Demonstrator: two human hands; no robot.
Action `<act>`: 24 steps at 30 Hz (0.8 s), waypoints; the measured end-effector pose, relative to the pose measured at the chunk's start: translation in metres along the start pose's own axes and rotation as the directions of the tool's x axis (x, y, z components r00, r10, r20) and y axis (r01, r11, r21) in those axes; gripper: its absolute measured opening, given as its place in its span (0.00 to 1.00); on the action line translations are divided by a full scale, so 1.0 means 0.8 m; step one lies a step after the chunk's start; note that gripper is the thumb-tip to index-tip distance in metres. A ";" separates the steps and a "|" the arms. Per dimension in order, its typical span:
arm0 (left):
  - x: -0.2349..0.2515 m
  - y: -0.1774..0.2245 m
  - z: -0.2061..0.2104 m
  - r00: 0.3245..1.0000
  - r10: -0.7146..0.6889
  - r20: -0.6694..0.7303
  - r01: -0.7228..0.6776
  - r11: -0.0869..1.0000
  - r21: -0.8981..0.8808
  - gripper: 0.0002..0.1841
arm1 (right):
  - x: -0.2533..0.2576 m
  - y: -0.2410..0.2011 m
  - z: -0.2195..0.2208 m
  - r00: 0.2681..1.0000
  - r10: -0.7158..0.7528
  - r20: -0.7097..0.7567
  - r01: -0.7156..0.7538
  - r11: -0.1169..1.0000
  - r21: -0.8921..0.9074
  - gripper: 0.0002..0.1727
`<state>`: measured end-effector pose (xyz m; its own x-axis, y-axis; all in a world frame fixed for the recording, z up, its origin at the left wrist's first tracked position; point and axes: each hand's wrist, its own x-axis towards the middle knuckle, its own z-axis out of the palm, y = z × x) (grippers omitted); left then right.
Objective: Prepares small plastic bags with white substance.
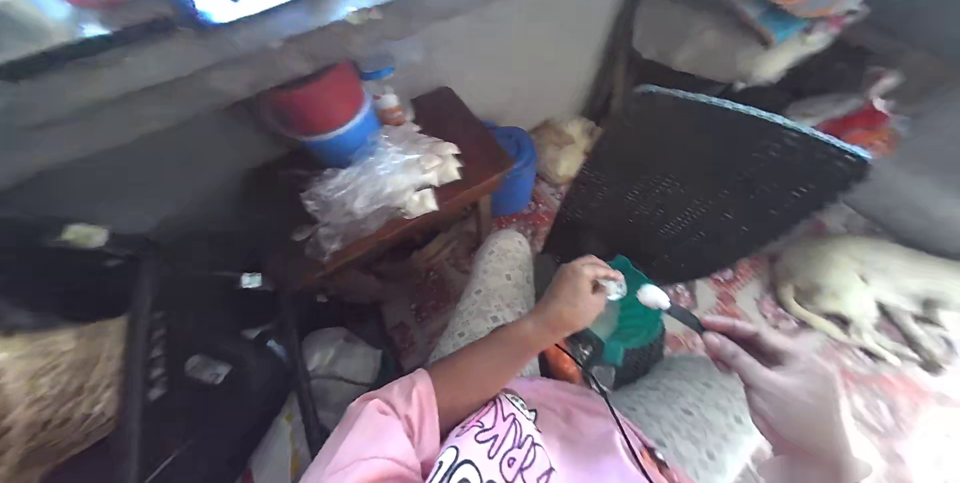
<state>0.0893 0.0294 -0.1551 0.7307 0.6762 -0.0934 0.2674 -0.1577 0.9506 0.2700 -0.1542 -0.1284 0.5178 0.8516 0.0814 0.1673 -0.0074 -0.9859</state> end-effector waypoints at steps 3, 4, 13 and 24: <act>0.002 0.000 0.005 0.999 -0.045 0.012 0.046 0.998 -0.044 0.15 | -0.001 -0.003 0.008 0.996 -0.046 -0.081 0.046 0.999 -0.006 0.11; 0.002 0.000 0.007 0.998 -0.055 0.012 0.056 0.997 -0.057 0.15 | -0.001 -0.003 0.010 0.995 -0.042 -0.090 0.042 0.999 -0.004 0.11; -0.001 0.002 0.020 0.998 -0.057 0.002 0.057 0.996 -0.064 0.15 | -0.006 0.007 0.034 0.992 0.073 -0.102 -0.079 0.995 -0.055 0.10; -0.001 0.004 0.038 0.996 -0.038 0.075 0.041 0.999 -0.035 0.14 | -0.003 0.033 0.071 0.965 -0.261 -0.016 0.192 0.748 -0.635 0.13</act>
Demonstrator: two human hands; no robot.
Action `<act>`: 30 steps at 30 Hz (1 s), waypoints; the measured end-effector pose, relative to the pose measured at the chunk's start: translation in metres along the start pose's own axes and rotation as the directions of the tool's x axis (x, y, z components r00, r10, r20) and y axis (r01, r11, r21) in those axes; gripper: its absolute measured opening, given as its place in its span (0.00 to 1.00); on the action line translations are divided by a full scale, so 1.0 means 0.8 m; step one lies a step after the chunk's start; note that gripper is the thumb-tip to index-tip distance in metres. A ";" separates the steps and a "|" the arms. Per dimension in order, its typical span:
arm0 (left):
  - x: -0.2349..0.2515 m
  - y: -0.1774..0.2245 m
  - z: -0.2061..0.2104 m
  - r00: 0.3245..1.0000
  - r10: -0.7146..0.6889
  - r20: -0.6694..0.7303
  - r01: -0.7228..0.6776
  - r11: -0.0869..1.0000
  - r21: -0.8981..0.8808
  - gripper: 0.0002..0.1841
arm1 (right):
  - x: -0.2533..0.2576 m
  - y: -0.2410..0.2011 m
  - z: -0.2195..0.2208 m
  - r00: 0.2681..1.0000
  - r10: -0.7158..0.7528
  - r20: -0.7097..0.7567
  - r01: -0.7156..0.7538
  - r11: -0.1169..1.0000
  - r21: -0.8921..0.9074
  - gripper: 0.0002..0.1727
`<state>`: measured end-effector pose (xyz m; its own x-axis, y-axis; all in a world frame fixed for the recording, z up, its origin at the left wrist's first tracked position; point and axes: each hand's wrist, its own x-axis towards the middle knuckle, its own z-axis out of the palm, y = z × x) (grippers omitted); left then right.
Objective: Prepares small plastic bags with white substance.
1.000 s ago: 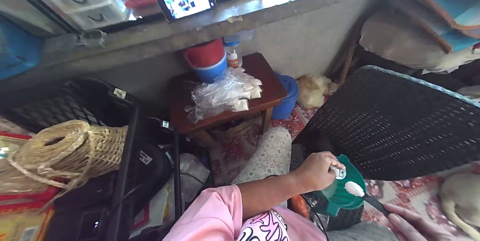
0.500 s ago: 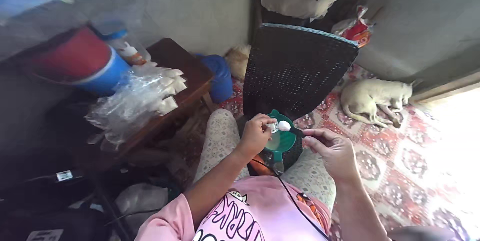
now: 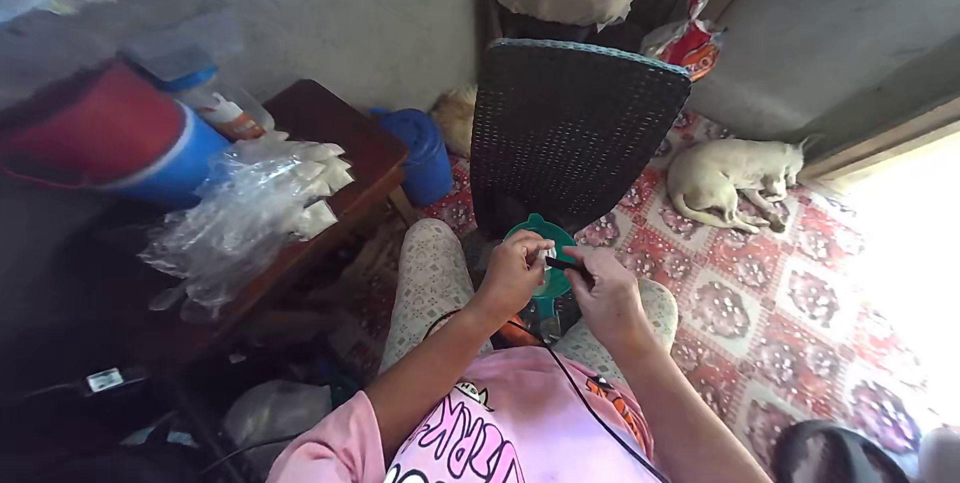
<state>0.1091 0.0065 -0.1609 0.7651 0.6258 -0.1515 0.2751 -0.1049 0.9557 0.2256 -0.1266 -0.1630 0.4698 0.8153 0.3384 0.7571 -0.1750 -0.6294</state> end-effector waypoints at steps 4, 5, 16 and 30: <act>0.004 0.001 -0.006 1.000 -0.021 -0.010 0.021 1.000 -0.002 0.15 | -0.005 0.012 0.007 0.958 -0.265 -0.107 0.259 0.963 -0.071 0.08; 0.005 0.001 -0.009 1.000 -0.019 -0.023 0.019 1.000 0.002 0.15 | -0.006 0.016 0.006 0.946 -0.296 -0.133 0.291 0.955 -0.050 0.07; 0.008 -0.011 -0.026 0.996 -0.043 -0.082 0.040 0.998 -0.044 0.16 | 0.001 0.030 -0.023 0.983 -0.103 -0.152 0.143 0.949 0.281 0.02; 0.012 -0.021 -0.019 0.994 -0.107 0.025 0.106 0.994 0.027 0.14 | 0.064 0.028 0.068 0.761 0.398 0.512 -0.230 0.904 -0.361 0.10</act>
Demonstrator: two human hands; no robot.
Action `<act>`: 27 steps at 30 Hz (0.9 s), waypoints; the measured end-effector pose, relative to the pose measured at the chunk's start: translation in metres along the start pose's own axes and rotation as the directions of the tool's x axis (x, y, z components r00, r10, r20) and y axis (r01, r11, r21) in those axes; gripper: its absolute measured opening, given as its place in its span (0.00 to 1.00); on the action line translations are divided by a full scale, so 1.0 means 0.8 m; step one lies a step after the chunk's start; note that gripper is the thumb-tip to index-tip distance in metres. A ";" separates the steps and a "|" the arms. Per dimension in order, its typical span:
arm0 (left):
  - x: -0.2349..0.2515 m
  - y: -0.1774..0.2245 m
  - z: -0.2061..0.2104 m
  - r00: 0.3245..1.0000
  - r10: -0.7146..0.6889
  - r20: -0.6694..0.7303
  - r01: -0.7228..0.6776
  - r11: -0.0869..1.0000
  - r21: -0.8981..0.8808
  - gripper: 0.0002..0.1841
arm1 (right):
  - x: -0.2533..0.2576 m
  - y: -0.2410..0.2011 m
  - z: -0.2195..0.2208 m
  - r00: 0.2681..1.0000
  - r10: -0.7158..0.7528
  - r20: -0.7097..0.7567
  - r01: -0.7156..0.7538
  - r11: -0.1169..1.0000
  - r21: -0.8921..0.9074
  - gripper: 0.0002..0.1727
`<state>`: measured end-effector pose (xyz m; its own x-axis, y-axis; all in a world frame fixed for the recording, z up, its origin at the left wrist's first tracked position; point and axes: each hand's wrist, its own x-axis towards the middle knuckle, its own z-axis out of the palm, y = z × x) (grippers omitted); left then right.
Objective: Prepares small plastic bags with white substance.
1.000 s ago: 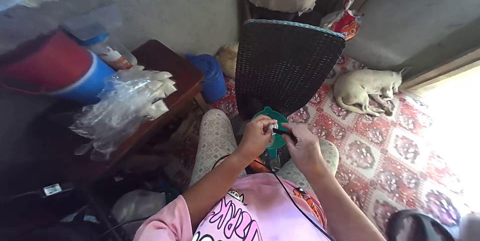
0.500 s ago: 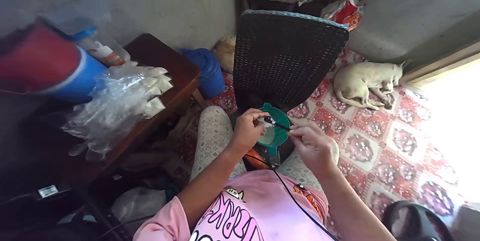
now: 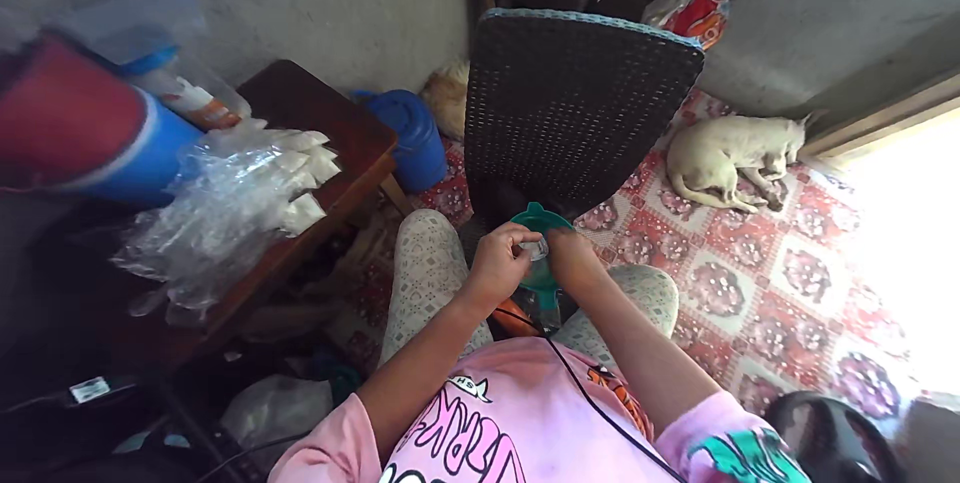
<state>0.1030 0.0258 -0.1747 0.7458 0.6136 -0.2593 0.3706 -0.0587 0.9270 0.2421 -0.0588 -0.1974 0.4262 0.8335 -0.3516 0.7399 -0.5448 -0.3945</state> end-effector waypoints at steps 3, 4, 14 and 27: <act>0.000 -0.001 -0.002 1.000 -0.006 -0.018 0.006 1.000 0.013 0.15 | 0.014 -0.017 0.021 0.992 0.061 0.114 -0.057 0.998 -0.032 0.13; 0.000 -0.002 -0.003 1.000 -0.008 -0.024 0.008 1.000 0.009 0.15 | 0.019 -0.014 0.029 0.990 0.010 0.139 -0.011 1.000 0.009 0.13; -0.003 -0.002 -0.007 0.999 0.012 -0.052 -0.013 1.000 -0.024 0.15 | 0.025 0.013 -0.021 0.948 -0.119 0.294 0.020 0.947 0.320 0.06; -0.003 -0.003 0.002 0.999 0.030 -0.043 -0.030 1.000 -0.008 0.16 | -0.087 0.067 -0.086 0.991 0.064 -0.121 0.055 0.624 0.780 0.07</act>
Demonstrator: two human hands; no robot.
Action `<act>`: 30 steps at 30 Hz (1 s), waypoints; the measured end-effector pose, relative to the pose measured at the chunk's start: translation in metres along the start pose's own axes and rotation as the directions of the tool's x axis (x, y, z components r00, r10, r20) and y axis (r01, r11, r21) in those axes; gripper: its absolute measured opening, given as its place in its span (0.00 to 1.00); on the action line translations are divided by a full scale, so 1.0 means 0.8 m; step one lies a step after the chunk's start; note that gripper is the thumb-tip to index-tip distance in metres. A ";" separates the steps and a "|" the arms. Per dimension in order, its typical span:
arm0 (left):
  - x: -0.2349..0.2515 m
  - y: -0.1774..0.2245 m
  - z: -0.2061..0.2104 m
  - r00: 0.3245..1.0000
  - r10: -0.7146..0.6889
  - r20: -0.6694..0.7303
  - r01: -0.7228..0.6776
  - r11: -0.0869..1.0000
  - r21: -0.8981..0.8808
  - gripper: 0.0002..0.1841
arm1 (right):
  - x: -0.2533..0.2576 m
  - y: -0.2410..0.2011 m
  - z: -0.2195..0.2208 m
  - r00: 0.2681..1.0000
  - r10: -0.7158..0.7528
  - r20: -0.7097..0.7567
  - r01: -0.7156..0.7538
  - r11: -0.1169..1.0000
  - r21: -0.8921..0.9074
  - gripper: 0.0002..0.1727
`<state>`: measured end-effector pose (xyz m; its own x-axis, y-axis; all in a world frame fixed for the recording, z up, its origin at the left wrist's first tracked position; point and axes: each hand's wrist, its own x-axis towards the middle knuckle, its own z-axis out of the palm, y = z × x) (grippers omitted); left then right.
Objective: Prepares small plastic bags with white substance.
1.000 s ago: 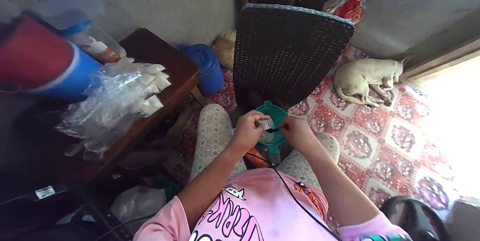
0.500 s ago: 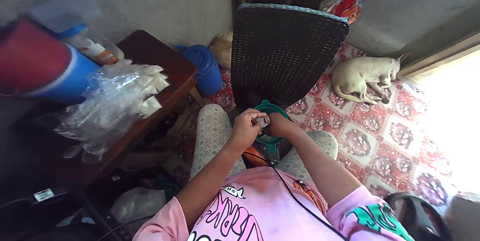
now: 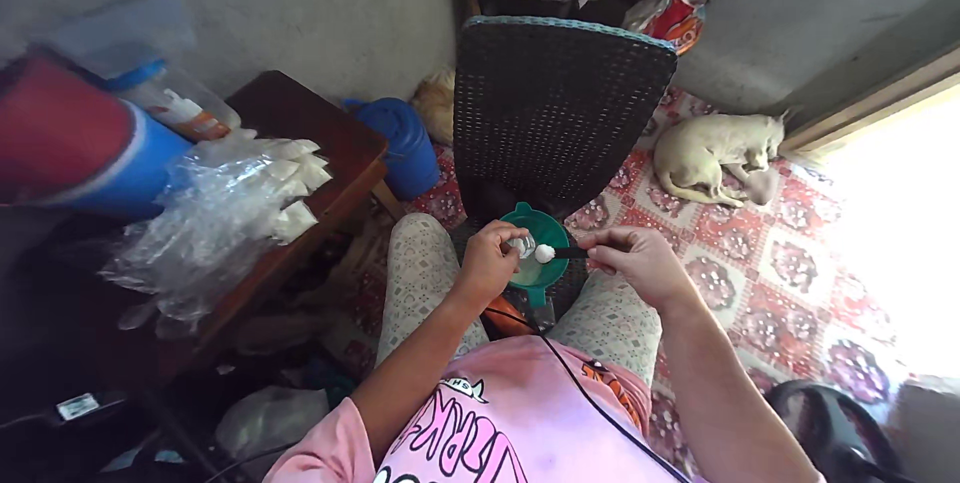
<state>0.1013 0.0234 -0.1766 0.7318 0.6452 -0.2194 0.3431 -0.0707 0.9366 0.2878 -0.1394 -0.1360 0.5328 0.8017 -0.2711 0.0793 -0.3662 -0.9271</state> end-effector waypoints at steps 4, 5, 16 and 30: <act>-0.001 0.003 0.006 1.000 0.001 0.006 -0.001 1.000 0.018 0.16 | -0.011 -0.004 0.007 0.995 -0.055 -0.078 0.066 0.987 0.146 0.08; -0.001 0.004 0.007 1.000 -0.001 0.008 0.001 1.000 0.024 0.16 | -0.010 -0.003 0.012 0.994 -0.064 -0.093 0.078 0.985 0.153 0.09; -0.006 0.010 0.019 0.998 0.057 0.005 -0.057 0.998 0.002 0.14 | -0.016 0.007 0.069 0.939 -0.302 -0.165 0.239 0.918 -0.315 0.07; -0.003 0.007 0.002 0.999 0.011 -0.037 -0.012 1.000 -0.026 0.17 | -0.029 0.044 0.056 0.595 -0.799 -0.086 0.676 0.555 -0.485 0.05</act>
<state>0.1025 0.0201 -0.1717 0.7130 0.6725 -0.1986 0.3187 -0.0584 0.9461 0.2407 -0.1495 -0.1740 0.3259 0.7291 0.6019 0.8125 0.1095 -0.5725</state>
